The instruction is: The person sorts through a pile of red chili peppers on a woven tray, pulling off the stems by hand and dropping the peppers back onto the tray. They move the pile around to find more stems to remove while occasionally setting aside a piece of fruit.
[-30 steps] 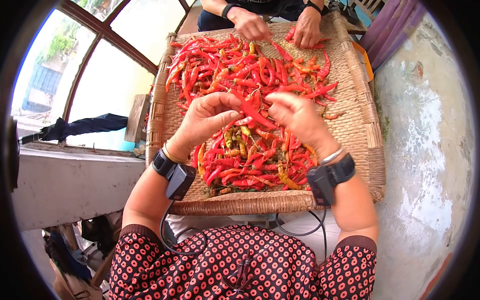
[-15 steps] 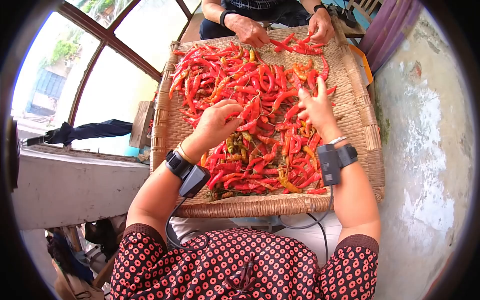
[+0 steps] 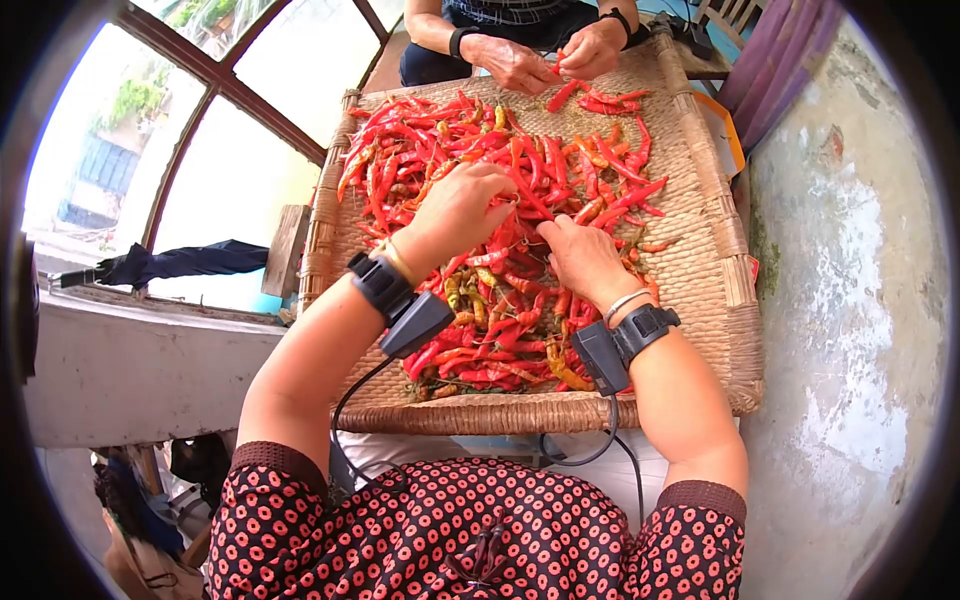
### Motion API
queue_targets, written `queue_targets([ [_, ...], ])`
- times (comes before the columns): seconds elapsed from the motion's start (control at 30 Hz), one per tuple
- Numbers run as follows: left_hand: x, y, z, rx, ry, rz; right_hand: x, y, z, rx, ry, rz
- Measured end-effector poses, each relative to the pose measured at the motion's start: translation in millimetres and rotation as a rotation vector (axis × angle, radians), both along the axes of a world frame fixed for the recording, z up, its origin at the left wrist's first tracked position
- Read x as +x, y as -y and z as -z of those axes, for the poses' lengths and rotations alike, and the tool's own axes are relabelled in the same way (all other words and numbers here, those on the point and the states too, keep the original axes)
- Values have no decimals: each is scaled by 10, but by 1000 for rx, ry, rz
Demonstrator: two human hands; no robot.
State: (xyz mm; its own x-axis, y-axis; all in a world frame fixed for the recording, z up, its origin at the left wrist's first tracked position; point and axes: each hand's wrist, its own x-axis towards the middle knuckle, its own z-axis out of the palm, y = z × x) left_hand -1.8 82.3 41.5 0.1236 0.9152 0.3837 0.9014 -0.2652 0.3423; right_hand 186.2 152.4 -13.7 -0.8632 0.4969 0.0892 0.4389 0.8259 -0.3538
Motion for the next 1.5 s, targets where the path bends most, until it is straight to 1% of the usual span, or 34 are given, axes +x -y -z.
queue_targets([
  [0.03,-7,-95,43,-60,-67,-2,17,-23,15,-1,1,1],
  [0.07,22,-158,78,-61,-65,-2,39,-58,33,-27,-29,-16],
  [0.13,101,-265,79,-103,-317,-115,49,-92,-12,-53,-59,-33],
  [0.17,91,-312,181,-68,-378,-166,70,-115,-70,-77,-107,-15],
  [0.2,84,-313,224,-69,-376,-166,84,-131,-144,-101,-154,3],
  [0.27,46,-288,305,-279,-420,-235,114,-205,-240,-79,-201,46],
  [0.3,38,-258,280,-340,-422,-212,141,-241,-284,-158,-325,107],
  [0.33,30,-223,251,-342,-423,-213,167,-280,-324,-235,-450,169],
  [0.37,23,-183,225,-390,-428,-179,190,-320,-351,-247,-508,196],
  [0.4,16,-130,216,-438,-430,-143,209,-342,-353,-249,-507,198],
  [0.43,-12,-69,243,-385,-442,-111,223,-366,-356,-429,-584,298],
  [0.47,-30,0,238,-385,-443,-111,232,-379,-360,-613,-659,398],
  [0.5,-39,83,226,-398,-423,-78,243,-380,-368,-786,-678,446],
  [0.53,-44,165,214,-409,-403,-43,243,-373,-362,-788,-679,446],
  [0.6,-38,338,214,-379,-392,-20,248,-363,-352,-1094,-769,449],
  [0.63,-39,422,205,-356,-383,5,250,-361,-306,-1166,-810,385],
  [0.67,-35,500,193,-333,-373,28,235,-335,-305,-1167,-806,386],
  [0.73,9,624,112,-383,-371,29,193,-281,-319,-1163,-827,349],
  [0.77,23,689,112,-383,-356,36,205,-296,-340,-1112,-705,338],
  [0.8,41,749,98,-380,-342,43,235,-313,-372,-1112,-696,338],
  [0.87,77,844,71,-371,-319,74,283,-361,-440,-1033,-518,361],
  [0.9,94,878,111,-348,-294,112,288,-370,-453,-978,-569,375],
  [0.93,111,900,135,-325,-269,149,298,-410,-484,-1040,-718,340],
  [1.0,156,876,149,-341,-250,183,230,-342,-584,-1216,-1147,345],
  [1.03,171,863,153,-279,-196,234,220,-328,-563,-1216,-1132,346],
  [1.07,172,843,161,-215,-147,284,199,-319,-507,-1206,-1023,398],
  [1.1,169,819,190,-207,-131,320,180,-311,-438,-1192,-916,449],
  [1.13,167,801,194,-206,-124,316,162,-307,-329,-1192,-908,448],
  [1.2,160,756,203,-183,-148,376,146,-319,-138,-750,-342,217],
  [1.27,144,743,233,-198,-151,386,-22,-78,-176,-545,-314,137],
  [1.33,136,742,207,-257,-132,374,-144,93,-150,-410,-275,59],
  [1.4,144,737,266,-300,-110,375,-157,120,-129,-413,-117,44],
  [1.43,144,724,302,-248,-123,372,-152,97,-110,-412,-115,41],
  [1.5,138,733,301,-197,-128,363,-91,5,-63,-599,-162,144],
])
